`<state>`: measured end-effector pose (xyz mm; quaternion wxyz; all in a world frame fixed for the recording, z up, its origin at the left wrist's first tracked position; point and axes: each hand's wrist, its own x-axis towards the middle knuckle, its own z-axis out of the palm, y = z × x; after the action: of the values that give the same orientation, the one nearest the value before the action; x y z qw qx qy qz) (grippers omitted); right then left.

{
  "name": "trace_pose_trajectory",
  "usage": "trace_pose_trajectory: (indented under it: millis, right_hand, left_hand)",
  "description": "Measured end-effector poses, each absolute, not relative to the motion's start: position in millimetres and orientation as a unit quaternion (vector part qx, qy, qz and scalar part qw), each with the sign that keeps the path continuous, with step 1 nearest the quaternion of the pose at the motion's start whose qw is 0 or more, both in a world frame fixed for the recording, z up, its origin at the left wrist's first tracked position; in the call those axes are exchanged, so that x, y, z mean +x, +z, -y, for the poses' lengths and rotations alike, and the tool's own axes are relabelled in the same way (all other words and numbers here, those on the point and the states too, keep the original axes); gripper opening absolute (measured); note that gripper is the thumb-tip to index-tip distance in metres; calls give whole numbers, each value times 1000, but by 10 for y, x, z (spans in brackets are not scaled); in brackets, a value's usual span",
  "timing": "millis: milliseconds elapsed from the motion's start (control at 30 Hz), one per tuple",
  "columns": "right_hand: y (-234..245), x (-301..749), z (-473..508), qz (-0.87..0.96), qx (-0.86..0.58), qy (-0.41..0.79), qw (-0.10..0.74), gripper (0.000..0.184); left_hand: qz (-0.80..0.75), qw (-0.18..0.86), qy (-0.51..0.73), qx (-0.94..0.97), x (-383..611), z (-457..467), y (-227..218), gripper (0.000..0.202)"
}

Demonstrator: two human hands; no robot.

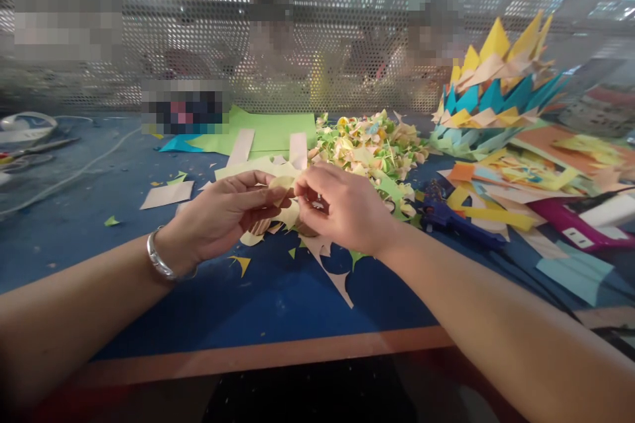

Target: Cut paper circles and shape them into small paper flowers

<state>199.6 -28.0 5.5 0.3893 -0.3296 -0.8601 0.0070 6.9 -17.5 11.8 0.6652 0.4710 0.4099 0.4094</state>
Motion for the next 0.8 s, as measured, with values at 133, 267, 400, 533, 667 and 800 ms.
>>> trace_pose_trajectory:
  millis: [133, 267, 400, 533, 667, 800]
  right_hand:
    - [45, 1960, 297, 881, -301, -44, 363, 10]
    - [35, 1959, 286, 882, -298, -83, 355, 13]
    - [25, 1962, 280, 876, -280, -90, 381, 11]
    - [17, 1954, 286, 876, -265, -53, 399, 9]
    - [29, 1925, 303, 871, -261, -30, 414, 7]
    - [43, 1897, 317, 848, -285, 10, 446, 5]
  left_hand:
    - [-397, 691, 426, 428, 97, 237, 146, 9]
    - [-369, 717, 438, 397, 127, 312, 152, 14]
    - [-356, 738, 433, 375, 136, 322, 139, 19]
    - [-348, 748, 433, 363, 137, 283, 121, 14]
    - [-352, 739, 439, 371, 143, 249, 104, 12]
    - [-347, 720, 452, 396, 141, 257, 90, 11]
